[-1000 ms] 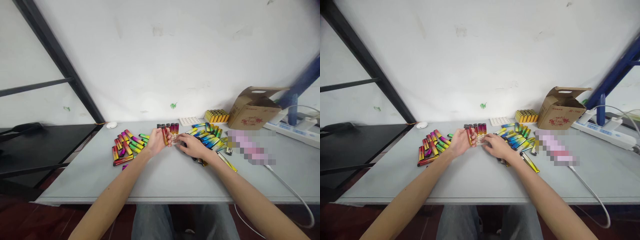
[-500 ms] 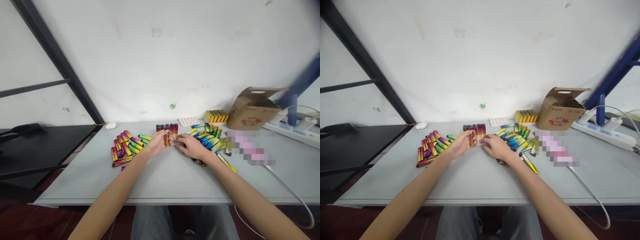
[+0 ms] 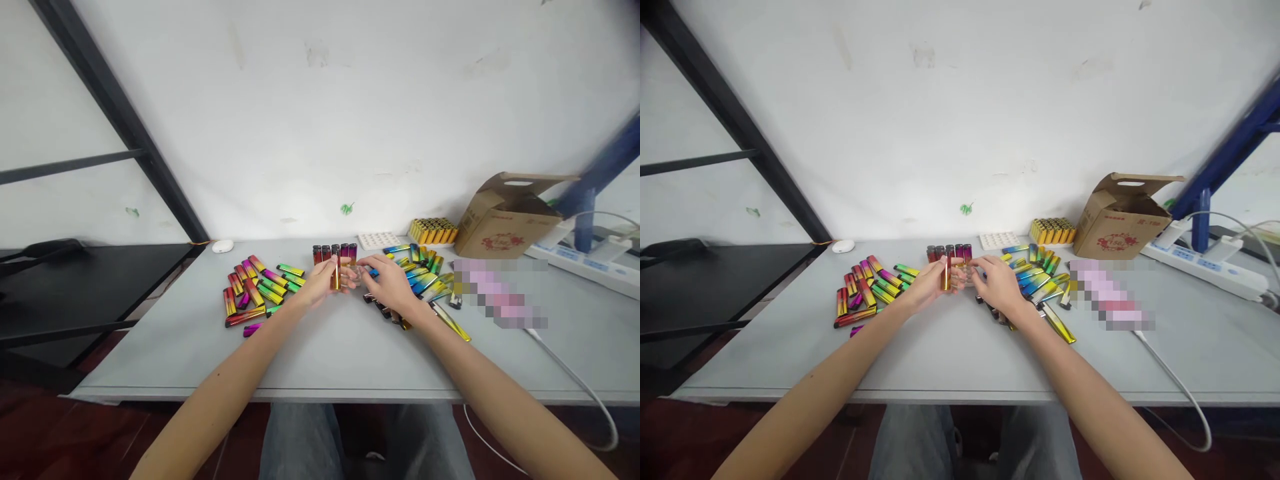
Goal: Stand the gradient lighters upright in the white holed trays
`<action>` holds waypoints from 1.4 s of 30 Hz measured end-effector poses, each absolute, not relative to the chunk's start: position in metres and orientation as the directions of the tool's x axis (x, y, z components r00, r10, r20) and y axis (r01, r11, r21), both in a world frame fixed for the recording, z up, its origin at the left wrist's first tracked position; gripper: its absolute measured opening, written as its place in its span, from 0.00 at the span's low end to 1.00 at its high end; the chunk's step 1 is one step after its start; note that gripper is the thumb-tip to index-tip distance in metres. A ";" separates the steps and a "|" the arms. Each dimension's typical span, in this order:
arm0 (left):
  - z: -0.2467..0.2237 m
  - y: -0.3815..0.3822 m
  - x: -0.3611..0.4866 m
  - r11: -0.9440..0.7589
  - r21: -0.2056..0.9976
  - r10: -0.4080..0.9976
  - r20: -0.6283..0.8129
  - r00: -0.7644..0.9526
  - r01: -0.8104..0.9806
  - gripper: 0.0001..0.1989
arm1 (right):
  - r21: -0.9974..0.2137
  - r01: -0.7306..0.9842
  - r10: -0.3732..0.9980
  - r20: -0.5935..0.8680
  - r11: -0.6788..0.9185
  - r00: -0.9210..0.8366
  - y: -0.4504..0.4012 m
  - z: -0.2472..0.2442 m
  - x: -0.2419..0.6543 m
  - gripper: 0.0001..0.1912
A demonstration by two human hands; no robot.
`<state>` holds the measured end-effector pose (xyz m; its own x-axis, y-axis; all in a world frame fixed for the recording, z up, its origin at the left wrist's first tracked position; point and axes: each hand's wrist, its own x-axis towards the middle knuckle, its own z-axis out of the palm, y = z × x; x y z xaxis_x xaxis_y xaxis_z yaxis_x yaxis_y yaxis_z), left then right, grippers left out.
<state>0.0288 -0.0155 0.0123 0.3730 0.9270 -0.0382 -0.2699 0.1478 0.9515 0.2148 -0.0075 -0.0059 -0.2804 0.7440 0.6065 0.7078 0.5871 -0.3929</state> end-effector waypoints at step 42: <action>0.006 0.007 -0.017 -0.440 0.456 0.817 0.560 0.136 0.774 0.20 | -0.404 0.655 0.642 0.749 0.639 -0.164 0.022 -0.010 0.194 0.09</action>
